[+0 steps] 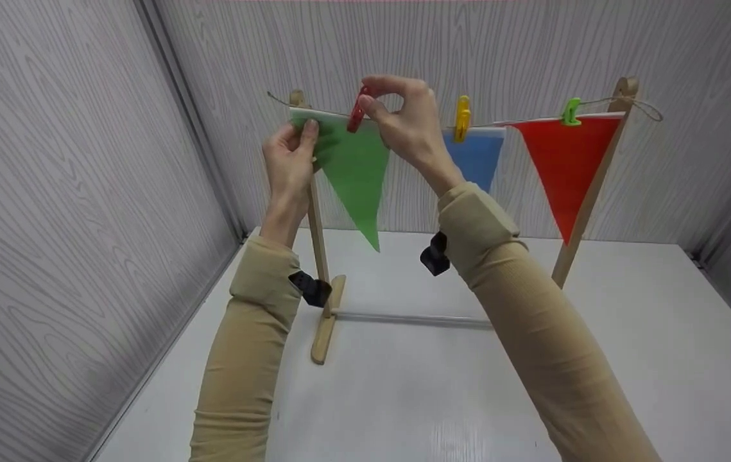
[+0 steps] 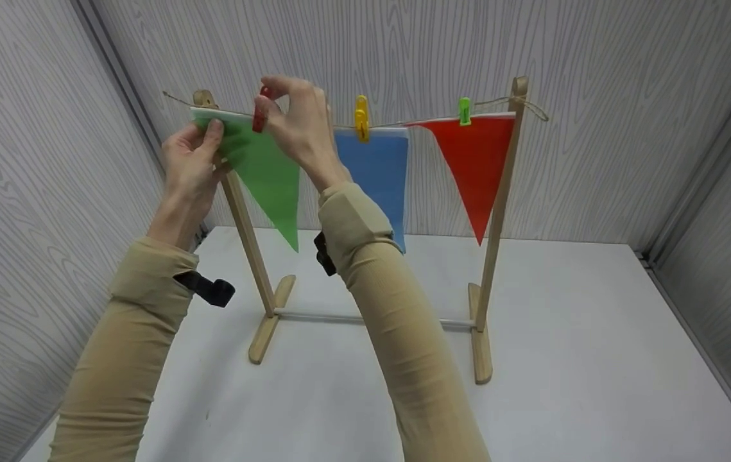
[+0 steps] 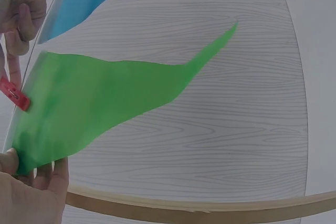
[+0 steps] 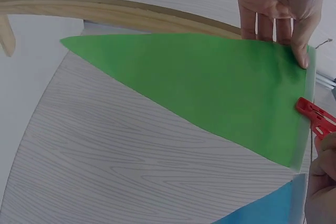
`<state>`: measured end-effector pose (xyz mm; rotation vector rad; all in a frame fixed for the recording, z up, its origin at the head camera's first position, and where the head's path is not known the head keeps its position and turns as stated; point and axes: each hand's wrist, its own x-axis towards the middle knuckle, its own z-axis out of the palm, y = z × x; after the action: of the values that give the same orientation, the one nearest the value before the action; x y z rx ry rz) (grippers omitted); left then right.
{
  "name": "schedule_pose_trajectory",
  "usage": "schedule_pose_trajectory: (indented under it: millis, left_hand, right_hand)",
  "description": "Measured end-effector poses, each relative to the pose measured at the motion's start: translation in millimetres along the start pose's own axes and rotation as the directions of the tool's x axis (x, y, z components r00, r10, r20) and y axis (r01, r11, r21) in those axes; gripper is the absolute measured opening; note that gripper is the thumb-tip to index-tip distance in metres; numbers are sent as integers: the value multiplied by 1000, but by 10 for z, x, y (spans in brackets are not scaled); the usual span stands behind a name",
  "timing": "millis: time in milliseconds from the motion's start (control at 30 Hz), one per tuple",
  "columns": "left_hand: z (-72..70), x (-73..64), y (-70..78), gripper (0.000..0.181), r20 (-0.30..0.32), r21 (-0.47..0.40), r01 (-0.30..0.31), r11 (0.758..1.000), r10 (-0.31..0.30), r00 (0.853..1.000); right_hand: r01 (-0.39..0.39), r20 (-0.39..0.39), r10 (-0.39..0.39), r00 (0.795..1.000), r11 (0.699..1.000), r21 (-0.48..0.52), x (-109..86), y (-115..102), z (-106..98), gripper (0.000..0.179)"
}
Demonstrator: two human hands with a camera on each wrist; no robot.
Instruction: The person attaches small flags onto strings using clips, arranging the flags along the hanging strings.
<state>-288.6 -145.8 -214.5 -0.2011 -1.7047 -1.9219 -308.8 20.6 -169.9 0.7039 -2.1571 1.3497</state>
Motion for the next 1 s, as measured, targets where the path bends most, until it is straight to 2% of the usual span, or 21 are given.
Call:
schedule_pose_trajectory:
  millis: [400, 567, 667, 800, 1000]
  left_hand:
    - [-12, -5, -20, 26, -15, -2, 6, 1000, -6, 1000]
    - [-32, -15, -45, 29, -17, 13, 37, 999, -37, 999]
    - [-40, -17, -60, 31, -17, -10, 54, 998, -54, 998]
    - [-46, -26, -72, 32, -9, -33, 49, 998, -50, 999]
    - [-68, -71, -94, 34, -1, -22, 36, 999, -36, 999]
  right_hand:
    - [8, -8, -8, 1000, 1000, 20, -21, 38, 22, 34]
    - [8, 3, -8, 1000, 999, 40, -36, 69, 21, 38]
    - [5, 8, -5, 1000, 998, 70, -38, 82, 13, 39]
    - [5, 10, -6, 1000, 995, 95, -42, 96, 2, 39]
    - [0, 21, -2, 1000, 995, 103, -64, 99, -28, 41]
